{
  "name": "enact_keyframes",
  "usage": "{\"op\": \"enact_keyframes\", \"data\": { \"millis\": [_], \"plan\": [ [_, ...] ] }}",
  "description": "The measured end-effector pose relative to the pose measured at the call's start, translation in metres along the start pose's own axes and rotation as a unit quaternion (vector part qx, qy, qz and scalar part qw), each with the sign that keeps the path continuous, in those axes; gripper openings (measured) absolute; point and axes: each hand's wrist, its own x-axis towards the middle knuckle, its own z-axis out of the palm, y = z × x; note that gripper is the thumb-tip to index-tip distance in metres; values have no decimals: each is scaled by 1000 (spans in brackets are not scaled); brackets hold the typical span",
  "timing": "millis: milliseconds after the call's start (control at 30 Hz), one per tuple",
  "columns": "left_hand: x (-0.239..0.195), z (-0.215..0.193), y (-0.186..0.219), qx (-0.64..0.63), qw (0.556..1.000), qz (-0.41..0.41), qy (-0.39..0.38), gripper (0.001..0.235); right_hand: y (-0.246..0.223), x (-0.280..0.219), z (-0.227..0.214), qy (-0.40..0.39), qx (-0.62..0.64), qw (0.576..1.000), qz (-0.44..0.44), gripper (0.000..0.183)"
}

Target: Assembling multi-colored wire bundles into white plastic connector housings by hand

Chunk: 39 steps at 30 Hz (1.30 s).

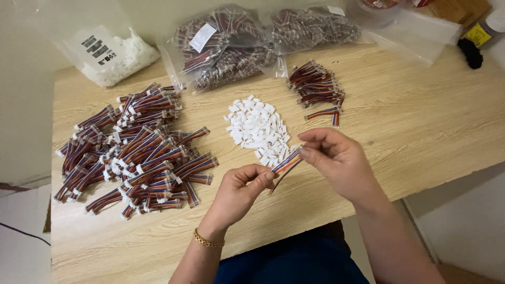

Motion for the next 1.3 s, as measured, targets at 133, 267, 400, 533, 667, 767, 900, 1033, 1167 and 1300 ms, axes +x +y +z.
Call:
{"op": "enact_keyframes", "data": {
  "millis": [133, 267, 400, 533, 667, 767, 900, 1033, 1167, 1300],
  "plan": [
    [0, -3, -6, -7, 1000, 1, -5, 14, 16, 2, -13, 9, 15, 1000, 11, 31],
    [2, -6, 2, 53, 999, 2, 3, 15, 19, 0, -15, 11, -6, 999, 32, 30],
    [5, -8, -3, 139, 990, 13, 7, 14, -3, 1, -16, -27, -307, 943, -123, 30],
    [4, -2, 13, 195, 981, 13, 6, 12, -13, 0, -1, -84, -411, 882, -214, 19],
    [2, 3, 19, 324, 939, 112, -8, 10, 18, 2, 7, -206, -525, 815, -135, 15],
    [-3, 3, 6, 376, 919, 123, -4, 9, 36, -1, 9, -242, -521, 810, -116, 12],
    [-10, 1, -3, 319, 947, 29, 4, 13, 32, -6, 12, -269, -476, 836, -52, 15],
    [-11, 0, -4, 294, 955, 48, -3, 12, 45, -5, 10, -287, -468, 834, -59, 18],
    [-9, 3, -10, 309, 949, 63, -1, 8, 40, 0, 12, -321, -461, 826, -44, 15],
    [-7, 2, -11, 287, 957, 32, -21, 11, 39, 4, 15, -345, -386, 855, -3, 17]
  ]
}}
